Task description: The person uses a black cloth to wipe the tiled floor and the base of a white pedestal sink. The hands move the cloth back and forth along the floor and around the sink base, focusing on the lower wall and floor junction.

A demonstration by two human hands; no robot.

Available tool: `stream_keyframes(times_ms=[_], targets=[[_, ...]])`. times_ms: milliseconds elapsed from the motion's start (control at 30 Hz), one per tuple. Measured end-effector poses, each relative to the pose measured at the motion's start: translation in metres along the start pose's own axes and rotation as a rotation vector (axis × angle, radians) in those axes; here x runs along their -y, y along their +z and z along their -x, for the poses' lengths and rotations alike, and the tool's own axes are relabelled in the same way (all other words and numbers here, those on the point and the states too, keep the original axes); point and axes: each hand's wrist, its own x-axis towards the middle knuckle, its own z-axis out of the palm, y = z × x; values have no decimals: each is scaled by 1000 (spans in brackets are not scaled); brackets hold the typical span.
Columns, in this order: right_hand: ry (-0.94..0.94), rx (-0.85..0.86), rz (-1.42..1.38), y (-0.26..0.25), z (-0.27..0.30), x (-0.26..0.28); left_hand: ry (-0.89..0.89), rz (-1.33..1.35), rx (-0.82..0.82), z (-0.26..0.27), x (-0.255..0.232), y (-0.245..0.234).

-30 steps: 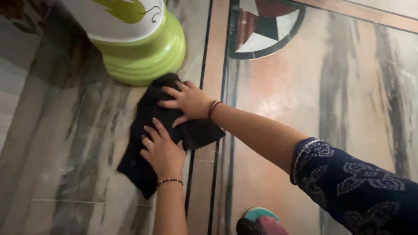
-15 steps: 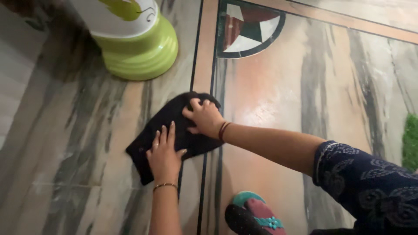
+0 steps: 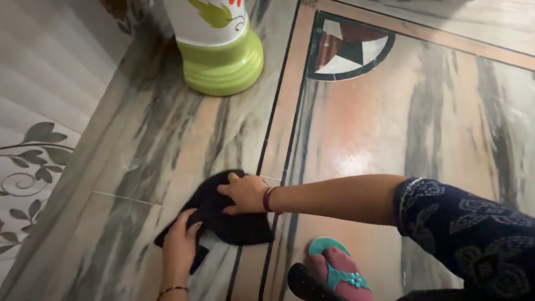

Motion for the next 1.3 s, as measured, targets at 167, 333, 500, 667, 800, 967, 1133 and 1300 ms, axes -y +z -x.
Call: stream_keyframes(times_ms=[167, 333, 500, 667, 800, 967, 1133, 1300], targets=[[-69, 143, -247, -18, -23, -9, 97, 166, -47, -13, 8, -27], [-71, -21, -192, -58, -51, -31, -28, 58, -42, -53, -15, -66], [-191, -318, 321, -54, -52, -20, -100, -367, -114, -57, -38, -33], [-257, -187, 350, -28, -49, -13, -92, -500, -167, -41, -47, 24], [-263, -223, 339, -24, -43, -36, -122, -464, -160, -41, -58, 41], [-191, -348, 222, -29, -49, -74, -50, -416, -152, -83, -85, 44], [-61, -501, 181, -19, -68, -72, 104, -487, -194, -130, -88, 29], [38, -593, 184, -12, -101, -41, 219, -527, -211, -164, -53, -5]])
